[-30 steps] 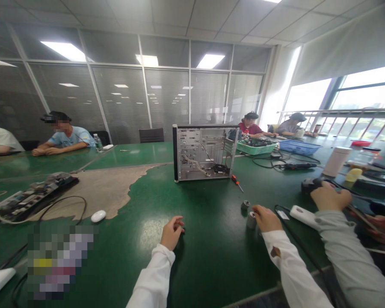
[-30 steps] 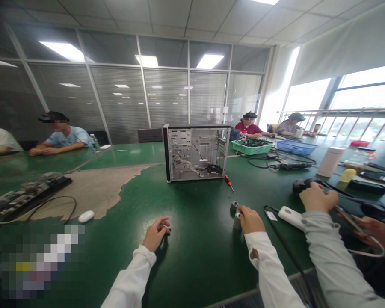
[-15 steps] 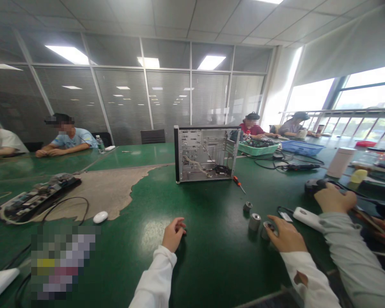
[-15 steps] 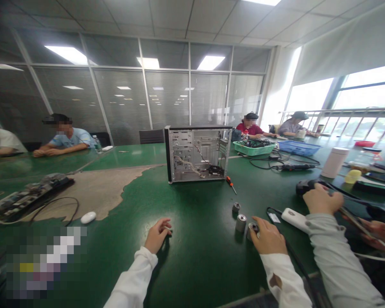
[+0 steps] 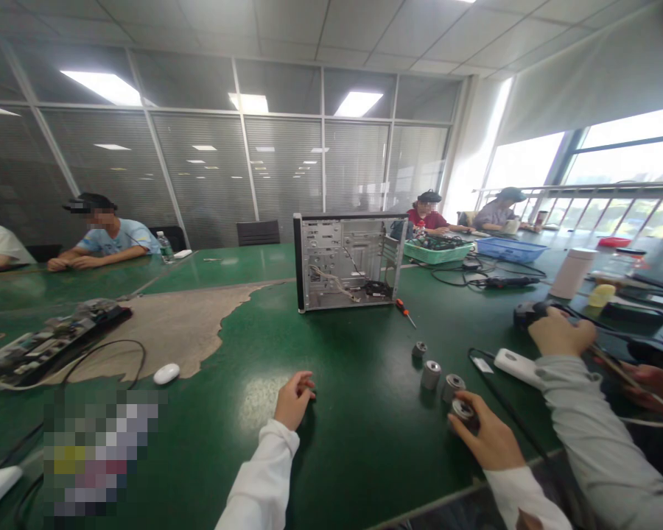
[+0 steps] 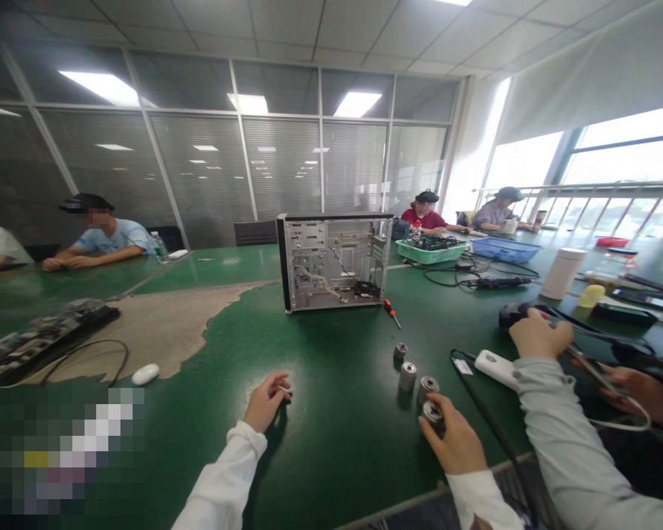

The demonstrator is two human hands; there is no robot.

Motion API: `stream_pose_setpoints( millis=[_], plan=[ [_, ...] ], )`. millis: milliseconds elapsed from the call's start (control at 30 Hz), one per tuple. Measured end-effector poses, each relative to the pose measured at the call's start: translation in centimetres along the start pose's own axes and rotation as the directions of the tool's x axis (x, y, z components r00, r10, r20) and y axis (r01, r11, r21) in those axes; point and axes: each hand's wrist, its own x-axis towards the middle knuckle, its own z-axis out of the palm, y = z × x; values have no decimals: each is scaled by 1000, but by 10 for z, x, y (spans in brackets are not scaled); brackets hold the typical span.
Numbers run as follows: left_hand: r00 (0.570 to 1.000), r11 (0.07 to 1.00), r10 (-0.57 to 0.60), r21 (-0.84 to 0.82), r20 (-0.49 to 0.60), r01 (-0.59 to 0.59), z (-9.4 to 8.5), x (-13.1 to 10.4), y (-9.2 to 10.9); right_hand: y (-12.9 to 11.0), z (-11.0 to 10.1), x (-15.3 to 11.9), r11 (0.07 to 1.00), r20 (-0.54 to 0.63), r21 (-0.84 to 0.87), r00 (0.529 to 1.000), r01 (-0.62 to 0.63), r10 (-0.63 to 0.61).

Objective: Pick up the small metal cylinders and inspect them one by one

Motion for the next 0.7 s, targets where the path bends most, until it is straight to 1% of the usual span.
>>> stream_pose_setpoints(
  millis=[100, 167, 200, 267, 333, 367, 433, 533, 600, 700],
  plan=[
    [1000, 1000, -17, -16, -2, 17, 1, 1, -1, -34, 13, -5, 986, 96, 115, 987, 118, -129],
    [999, 999, -31, -30, -9, 31, 2, 1, 0, -65, 27, -4, 957, 177, 209, 955, 201, -239],
    [999, 999, -34, -33, -13, 33, 2, 1, 0, -83, 36, -2, 937, 213, 261, 933, 233, -291],
    [999, 999, -31, -29, -24, 30, 1, 0, 0, -120, 58, 3, 883, 291, 371, 867, 288, -404],
    [999, 1000, -17, -12, -45, 16, -2, -1, 1, -152, 84, 8, 827, 306, 451, 812, 336, -497],
    [998, 1000, -8, 1, -65, 8, -4, -2, 2, -165, 97, 10, 808, 293, 476, 804, 347, -517],
    [993, 999, 16, 30, -118, -13, -7, -4, 3, -182, 121, 11, 793, 251, 512, 825, 330, -506],
    [983, 995, 75, 82, -170, -62, -10, -6, 5, -187, 144, 10, 776, 249, 586, 860, 232, -445],
    [978, 985, 132, 128, -161, -112, -10, -6, 6, -184, 150, 11, 759, 262, 633, 881, 152, -395],
    [970, 960, 221, 196, -102, -198, -8, -5, 7, -180, 152, 15, 739, 273, 671, 906, 62, -324]
  ],
)
